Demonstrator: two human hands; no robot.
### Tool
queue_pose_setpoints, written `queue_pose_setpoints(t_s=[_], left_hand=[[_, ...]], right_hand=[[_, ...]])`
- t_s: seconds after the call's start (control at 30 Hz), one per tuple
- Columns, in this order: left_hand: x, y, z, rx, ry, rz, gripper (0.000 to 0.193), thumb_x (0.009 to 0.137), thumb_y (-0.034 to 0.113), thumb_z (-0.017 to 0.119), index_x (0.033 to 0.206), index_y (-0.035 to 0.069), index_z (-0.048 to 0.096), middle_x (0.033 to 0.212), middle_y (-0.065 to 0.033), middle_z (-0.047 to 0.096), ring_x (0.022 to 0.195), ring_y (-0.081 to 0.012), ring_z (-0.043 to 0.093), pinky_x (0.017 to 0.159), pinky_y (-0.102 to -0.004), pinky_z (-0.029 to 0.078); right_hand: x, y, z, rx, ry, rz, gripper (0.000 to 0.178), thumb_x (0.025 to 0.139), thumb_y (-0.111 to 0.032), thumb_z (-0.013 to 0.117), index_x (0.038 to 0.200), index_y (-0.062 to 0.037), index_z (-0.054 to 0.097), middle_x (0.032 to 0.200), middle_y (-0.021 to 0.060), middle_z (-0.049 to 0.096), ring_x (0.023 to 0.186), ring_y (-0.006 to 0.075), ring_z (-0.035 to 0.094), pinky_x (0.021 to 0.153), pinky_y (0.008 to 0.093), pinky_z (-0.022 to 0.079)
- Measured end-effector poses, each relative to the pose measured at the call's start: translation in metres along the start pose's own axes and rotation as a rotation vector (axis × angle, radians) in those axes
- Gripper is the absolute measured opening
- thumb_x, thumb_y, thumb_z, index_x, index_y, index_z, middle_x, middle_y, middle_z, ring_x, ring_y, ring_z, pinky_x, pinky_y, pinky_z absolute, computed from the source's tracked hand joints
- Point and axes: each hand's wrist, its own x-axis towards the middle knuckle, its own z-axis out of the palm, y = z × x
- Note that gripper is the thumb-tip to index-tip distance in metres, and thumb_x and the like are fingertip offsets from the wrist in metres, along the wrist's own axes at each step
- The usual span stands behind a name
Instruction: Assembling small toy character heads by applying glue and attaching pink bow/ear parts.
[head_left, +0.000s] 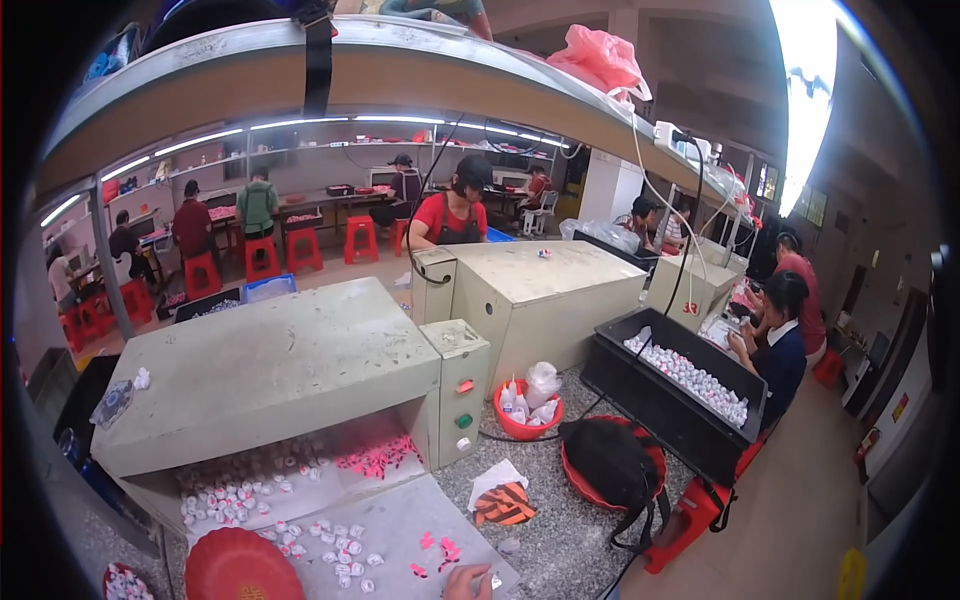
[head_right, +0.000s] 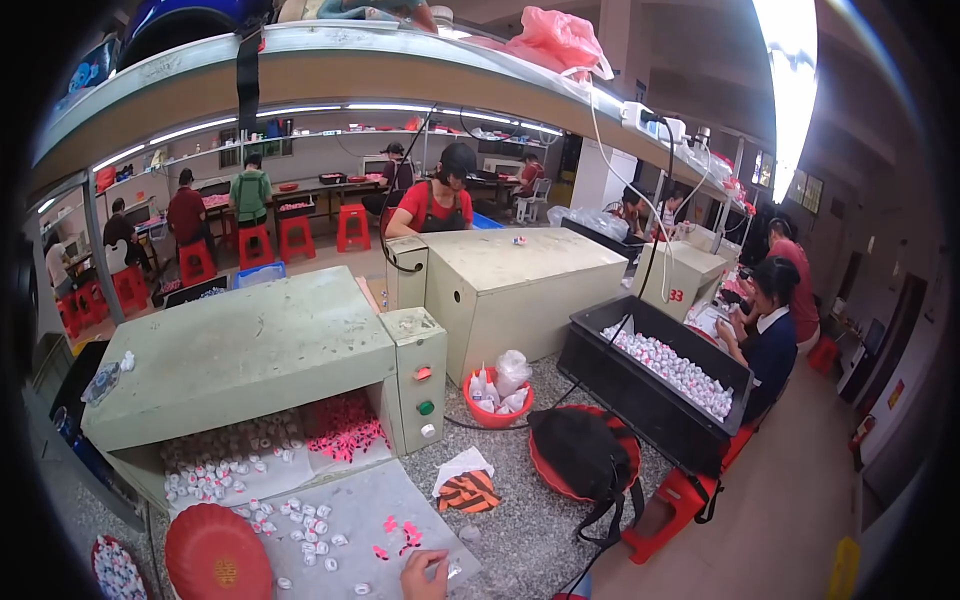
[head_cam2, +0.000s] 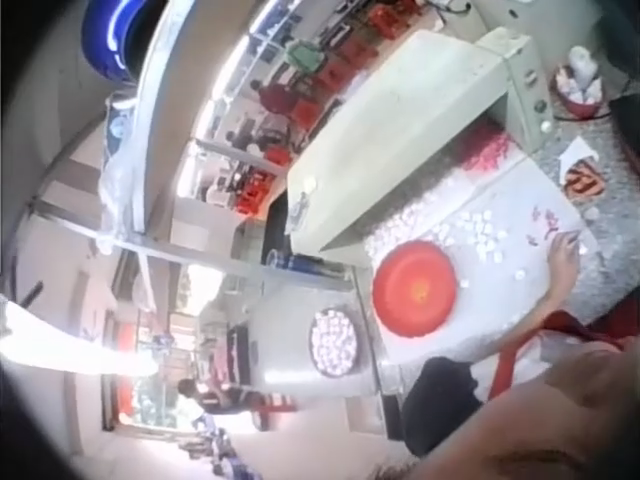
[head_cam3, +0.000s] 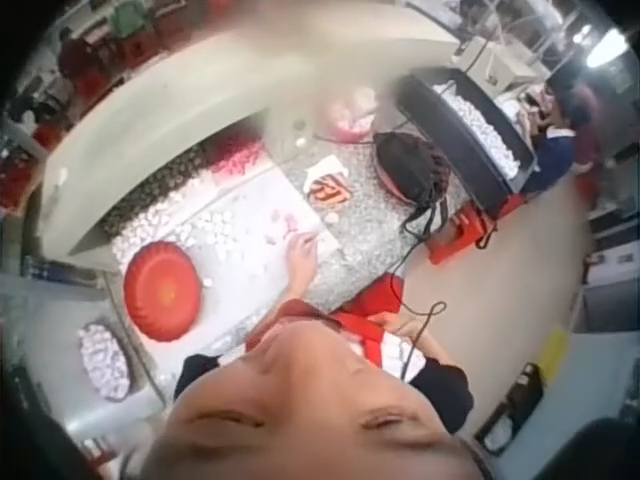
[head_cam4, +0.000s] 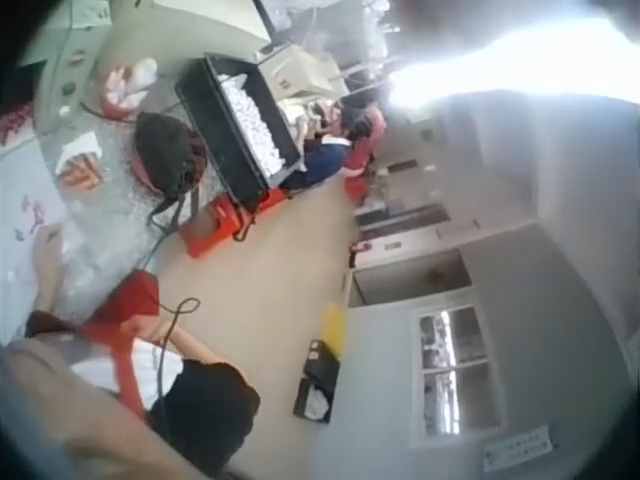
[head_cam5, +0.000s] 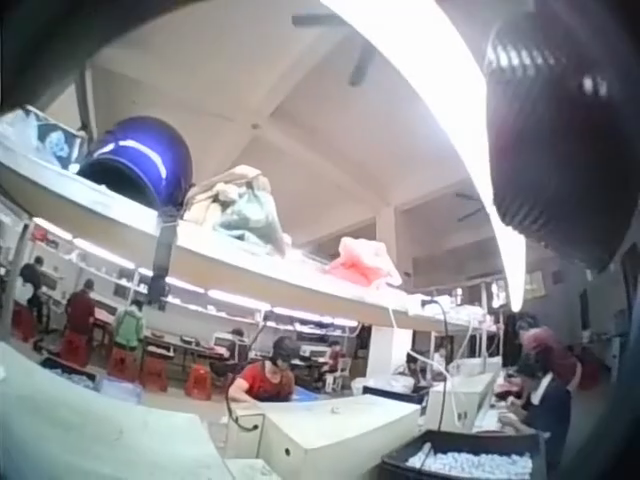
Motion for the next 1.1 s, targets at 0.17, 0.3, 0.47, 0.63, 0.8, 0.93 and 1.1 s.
queue_pose_setpoints(t_s=[0.17,0.3,0.47,0.63,0.8,0.93,1.1], left_hand=[[0.006,-0.009,0.004,0.0,-0.016,0.004,0.012,0.074,0.004,0.059,0.086,0.001,0.06,0.084,-0.0159,0.056,0.082,-0.0329,0.054,0.075,-0.0371,0.043],[0.006,0.003,-0.002,0.002,-0.004,0.05,0.012,0.075,0.002,0.058,0.087,0.001,0.06,0.083,-0.0155,0.057,0.081,-0.0315,0.055,0.074,-0.0356,0.044],[-0.002,-0.006,0.0,-0.031,-0.008,0.009,0.012,0.075,0.001,0.057,0.087,0.0,0.06,0.083,-0.0149,0.057,0.081,-0.0298,0.056,0.075,-0.0346,0.044],[-0.004,-0.002,-0.004,-0.019,-0.036,-0.019,0.012,0.076,0.001,0.057,0.087,-0.001,0.061,0.083,-0.0148,0.058,0.081,-0.0298,0.056,0.076,-0.0345,0.044],[0.0,-0.005,-0.004,-0.019,-0.024,-0.001,0.013,0.076,0.001,0.057,0.088,-0.001,0.061,0.083,-0.0151,0.058,0.082,-0.0292,0.056,0.076,-0.0339,0.044],[0.0,-0.009,0.004,-0.066,-0.074,-0.022,0.014,0.076,0.0,0.056,0.089,-0.001,0.061,0.084,-0.015,0.058,0.082,-0.0286,0.056,0.076,-0.0335,0.044],[0.0,-0.002,-0.008,-0.038,-0.066,-0.019,0.015,0.076,0.0,0.054,0.09,-0.002,0.06,0.087,-0.0159,0.058,0.088,-0.028,0.055,0.081,-0.0343,0.042]], right_hand=[[-0.003,0.02,-0.01,-0.05,-0.033,0.003,0.016,0.083,-0.012,0.053,0.094,-0.0011,0.059,0.083,0.0038,0.06,0.071,0.0156,0.055,0.067,0.0328,0.047],[0.002,0.025,0.002,-0.1,-0.052,-0.038,0.017,0.083,-0.013,0.053,0.093,-0.0011,0.059,0.083,0.0048,0.06,0.071,0.0166,0.056,0.066,0.0333,0.047],[0.019,0.02,-0.007,-0.203,-0.065,-0.107,0.017,0.083,-0.014,0.053,0.092,-0.0011,0.059,0.083,0.006,0.06,0.071,0.0178,0.056,0.066,0.034,0.047],[0.026,0.024,0.001,-0.276,-0.102,-0.128,0.018,0.082,-0.016,0.052,0.091,-0.0011,0.06,0.082,0.0072,0.06,0.072,0.019,0.057,0.066,0.0347,0.047],[0.035,0.023,-0.001,-0.357,-0.143,-0.142,0.019,0.082,-0.017,0.052,0.089,-0.0011,0.06,0.082,0.0084,0.06,0.072,0.0202,0.057,0.065,0.0353,0.047],[0.039,0.025,0.006,-0.387,-0.132,-0.175,0.02,0.082,-0.018,0.052,0.088,-0.0011,0.06,0.082,0.0093,0.061,0.072,0.0211,0.057,0.065,0.0359,0.046],[0.032,0.041,0.046,-0.354,0.031,-0.194,0.021,0.082,-0.019,0.052,0.087,-0.0011,0.061,0.081,0.0105,0.061,0.072,0.0223,0.058,0.065,0.0366,0.046]])
